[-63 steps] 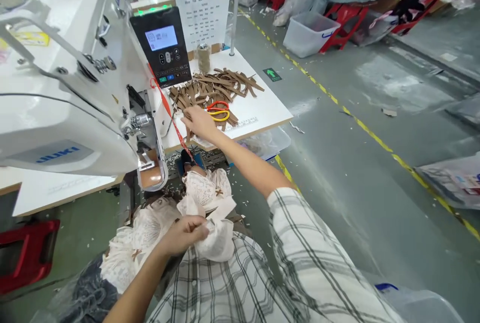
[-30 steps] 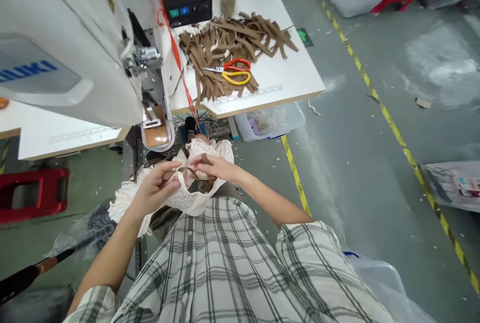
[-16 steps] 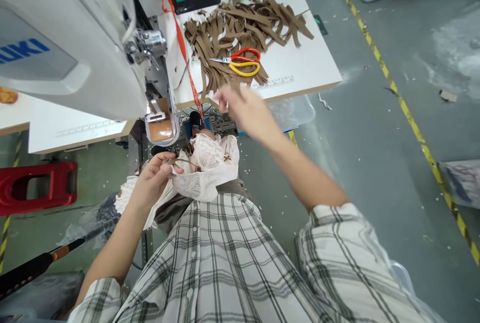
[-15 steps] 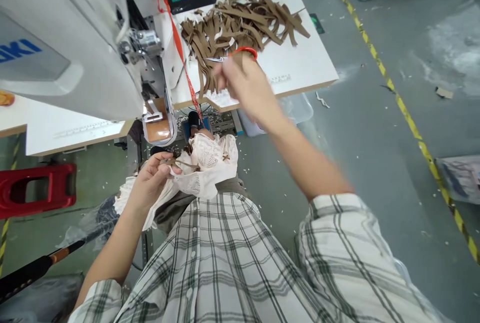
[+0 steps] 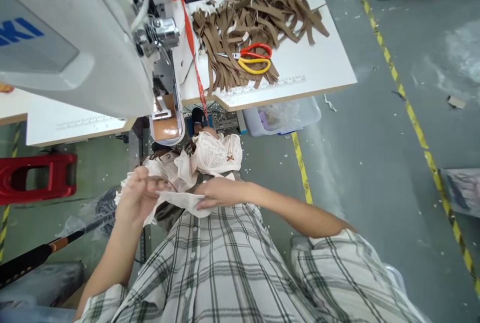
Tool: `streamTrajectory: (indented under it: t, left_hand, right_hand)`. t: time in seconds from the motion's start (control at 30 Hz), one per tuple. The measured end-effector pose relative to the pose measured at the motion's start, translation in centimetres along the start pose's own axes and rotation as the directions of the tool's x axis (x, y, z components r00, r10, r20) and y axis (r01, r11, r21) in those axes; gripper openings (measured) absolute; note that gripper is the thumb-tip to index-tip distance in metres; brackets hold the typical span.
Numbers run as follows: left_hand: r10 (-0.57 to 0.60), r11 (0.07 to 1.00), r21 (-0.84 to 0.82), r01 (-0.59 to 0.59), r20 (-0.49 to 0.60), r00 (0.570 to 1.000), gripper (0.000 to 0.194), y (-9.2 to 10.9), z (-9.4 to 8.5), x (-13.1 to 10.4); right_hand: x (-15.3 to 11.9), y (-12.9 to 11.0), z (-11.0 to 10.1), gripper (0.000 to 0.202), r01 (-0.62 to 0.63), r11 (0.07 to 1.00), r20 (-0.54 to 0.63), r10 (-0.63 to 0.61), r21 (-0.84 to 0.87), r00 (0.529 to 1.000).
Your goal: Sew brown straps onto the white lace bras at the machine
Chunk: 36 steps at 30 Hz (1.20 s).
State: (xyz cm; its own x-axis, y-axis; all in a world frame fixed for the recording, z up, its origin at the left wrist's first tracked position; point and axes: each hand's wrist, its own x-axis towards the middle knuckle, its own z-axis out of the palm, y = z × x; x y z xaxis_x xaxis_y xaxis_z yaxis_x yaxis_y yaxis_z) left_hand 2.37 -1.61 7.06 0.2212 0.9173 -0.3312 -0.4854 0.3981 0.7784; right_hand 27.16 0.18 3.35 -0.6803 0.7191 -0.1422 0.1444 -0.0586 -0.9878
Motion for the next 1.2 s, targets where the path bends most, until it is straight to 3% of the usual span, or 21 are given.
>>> streamTrajectory:
  t: [0.1, 0.23, 0.3, 0.4, 0.57, 0.63, 0.67, 0.77, 0.8, 0.83, 0.87, 0.93, 1.0, 1.1, 1.2]
  left_hand:
    - [0.111, 0.982, -0.129, -0.135, -0.18, 0.978, 0.027, 3.3, -1.4, 1.5]
    - [0.204, 0.912, -0.289, -0.292, -0.297, 0.933, 0.012, 9.0, -5.1, 3.3]
    - [0.22, 0.871, -0.345, -0.349, -0.361, 0.906, 0.012, 11.3, -7.2, 3.9]
    - [0.237, 0.865, -0.287, -0.411, -0.488, 0.84, 0.023, 13.5, -10.2, 4.4]
    - [0.294, 0.877, -0.138, -0.46, -0.603, 0.741, 0.03, 14.6, -13.9, 3.9]
    - [0.312, 0.883, -0.093, -0.459, -0.615, 0.724, 0.027, 14.3, -14.5, 3.6]
    - [0.321, 0.888, -0.071, -0.455, -0.614, 0.722, 0.026, 14.1, -14.5, 3.4]
    - [0.331, 0.91, -0.015, -0.414, -0.574, 0.749, 0.022, 12.6, -13.4, 3.1]
    - [0.325, 0.922, 0.001, -0.387, -0.545, 0.773, 0.021, 11.8, -12.6, 3.2]
    - [0.31, 0.935, 0.014, -0.353, -0.51, 0.802, 0.02, 11.0, -11.6, 3.2]
    - [0.287, 0.949, 0.02, -0.315, -0.472, 0.834, 0.02, 10.0, -10.3, 3.4]
    - [0.239, 0.971, 0.066, -0.231, -0.367, 0.899, 0.024, 7.9, -7.4, 3.5]
    - [0.192, 0.968, 0.206, -0.146, -0.224, 0.955, 0.028, 5.7, -4.1, 3.5]
    - [0.08, 0.876, 0.476, -0.072, 0.003, 0.997, 0.025, 3.1, 0.3, 2.9]
    - [0.017, 0.779, 0.621, -0.093, 0.127, 0.992, 0.022, 1.5, 2.7, 2.5]
  right_hand:
    - [-1.2, 2.4, 1.8, 0.036, 0.076, 0.971, 0.117, -0.05, -0.225, 0.992]
    - [-2.2, 2.8, -0.3, 0.043, 0.049, 0.891, 0.027, -0.041, -0.45, 0.999]
    - [-2.8, 2.6, -1.1, 0.042, 0.032, 0.891, 0.016, -0.028, -0.454, 0.999]
    - [-3.5, 2.7, -1.7, 0.039, -0.068, 0.918, -0.044, 0.056, -0.392, 0.997]
    - [-4.0, 4.7, -1.8, 0.042, -0.222, 0.94, -0.204, 0.171, -0.261, 0.964]
    - [-4.1, 5.5, -1.6, 0.04, -0.294, 0.934, -0.37, 0.204, -0.203, 0.906]
    - [-4.2, 5.9, -1.5, 0.041, -0.324, 0.934, -0.498, 0.21, -0.153, 0.841]
    - [-4.5, 6.3, -0.9, 0.055, -0.306, 0.952, -0.814, 0.173, -0.006, 0.555]
    - [-4.4, 6.1, -0.6, 0.052, -0.285, 0.959, -0.844, 0.15, -0.004, 0.515]
    - [-4.1, 5.7, -0.4, 0.045, -0.273, 0.961, -0.835, 0.124, -0.032, 0.536]
    - [-3.7, 5.2, -0.1, 0.038, -0.266, 0.961, -0.79, 0.104, -0.077, 0.605]
    - [-2.4, 3.5, 0.3, 0.029, -0.223, 0.963, -0.606, 0.089, -0.15, 0.791]
    - [-0.7, 1.5, 0.6, 0.028, -0.164, 0.977, -0.415, 0.095, -0.135, 0.905]
    - [1.9, -1.3, 0.5, 0.032, -0.09, 0.994, -0.267, 0.072, -0.056, 0.961]
    - [3.2, -3.2, -0.3, 0.033, -0.055, 0.998, -0.193, 0.048, -0.029, 0.98]
